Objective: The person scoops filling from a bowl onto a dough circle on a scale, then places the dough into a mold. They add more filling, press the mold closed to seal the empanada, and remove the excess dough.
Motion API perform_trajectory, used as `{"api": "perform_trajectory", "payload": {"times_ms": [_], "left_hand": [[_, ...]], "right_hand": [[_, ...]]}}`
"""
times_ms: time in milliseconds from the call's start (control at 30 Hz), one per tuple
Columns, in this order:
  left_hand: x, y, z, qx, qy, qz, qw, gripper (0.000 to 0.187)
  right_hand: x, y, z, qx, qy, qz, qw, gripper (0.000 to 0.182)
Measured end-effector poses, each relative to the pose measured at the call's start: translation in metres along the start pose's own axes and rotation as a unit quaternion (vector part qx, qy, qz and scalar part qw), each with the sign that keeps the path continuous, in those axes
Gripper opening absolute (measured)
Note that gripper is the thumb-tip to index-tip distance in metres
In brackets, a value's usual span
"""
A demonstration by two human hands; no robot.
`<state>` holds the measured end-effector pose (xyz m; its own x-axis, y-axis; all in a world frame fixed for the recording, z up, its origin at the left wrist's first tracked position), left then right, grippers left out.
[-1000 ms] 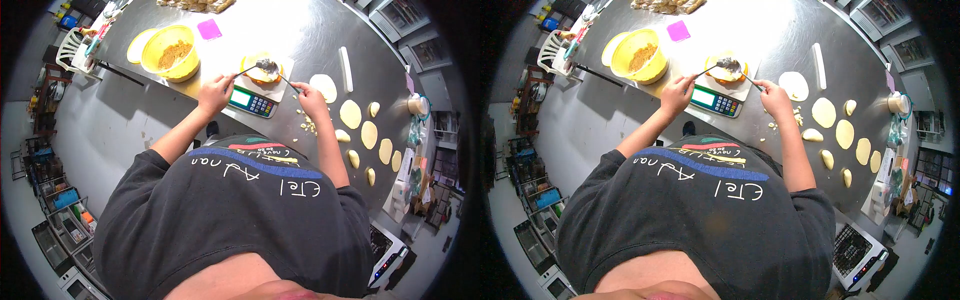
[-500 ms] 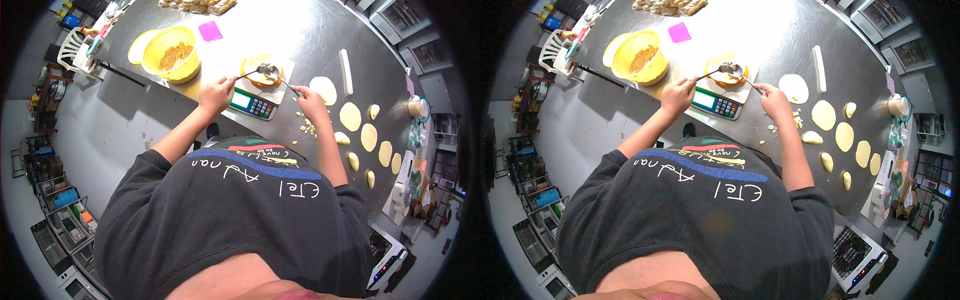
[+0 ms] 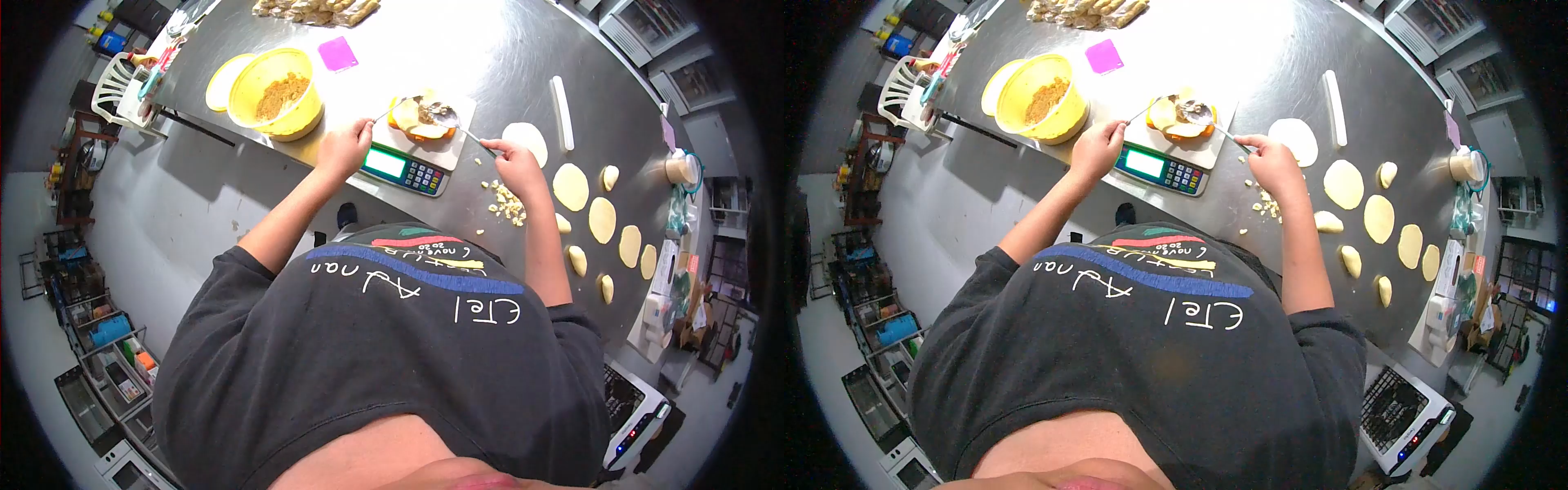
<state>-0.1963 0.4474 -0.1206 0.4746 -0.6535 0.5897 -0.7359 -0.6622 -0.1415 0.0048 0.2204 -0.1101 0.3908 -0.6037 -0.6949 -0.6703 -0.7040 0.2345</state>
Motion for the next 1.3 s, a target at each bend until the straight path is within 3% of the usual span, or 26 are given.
{"api": "perform_trajectory", "payload": {"times_ms": [367,567,667,767,800,1067,1133,1200,1300], "left_hand": [[0.004,0.003,-0.001,0.004,0.026,0.009,1.000,0.027],[0.002,0.004,-0.004,-0.039,0.071,-0.066,0.995,0.026],[-0.004,0.004,-0.004,0.009,0.097,-0.027,0.995,0.029],[-0.001,0.005,-0.007,0.018,0.127,-0.025,0.991,0.029],[0.000,0.005,-0.007,-0.007,0.140,-0.061,0.988,0.026],[-0.014,0.010,-0.004,0.003,0.198,-0.075,0.977,0.028],[-0.018,0.011,-0.002,0.060,0.200,-0.019,0.978,0.029],[-0.023,0.015,-0.001,0.061,0.200,-0.028,0.977,0.029],[-0.020,0.020,-0.004,0.058,0.209,-0.043,0.975,0.030]], "right_hand": [[-0.025,-0.012,0.009,-0.043,0.059,0.011,0.997,0.042],[-0.022,-0.008,0.009,-0.056,0.046,0.024,0.997,0.042],[-0.017,-0.005,0.002,-0.034,0.000,0.023,0.999,0.042],[-0.002,-0.012,-0.003,-0.021,-0.021,-0.012,0.999,0.042],[-0.003,-0.012,-0.004,-0.019,-0.042,-0.015,0.999,0.042],[-0.015,-0.002,-0.016,-0.002,-0.006,-0.009,1.000,0.043],[-0.016,0.000,-0.017,0.000,-0.002,-0.013,1.000,0.043],[-0.015,0.001,-0.018,0.007,0.018,-0.001,1.000,0.043],[-0.008,0.001,-0.018,0.011,-0.029,0.006,1.000,0.044]]}}
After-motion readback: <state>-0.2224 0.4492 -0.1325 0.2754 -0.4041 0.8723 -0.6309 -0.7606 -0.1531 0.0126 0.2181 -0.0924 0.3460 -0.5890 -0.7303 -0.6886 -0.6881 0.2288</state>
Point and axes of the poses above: each hand's wrist, its own y-axis away from the middle knuckle, its own z-axis out of the palm, x = y × z, the point moved 5 cm from there along -y, towards the middle knuckle, and after that the axes turned 3 degrees about y, right-handed, at the moved point
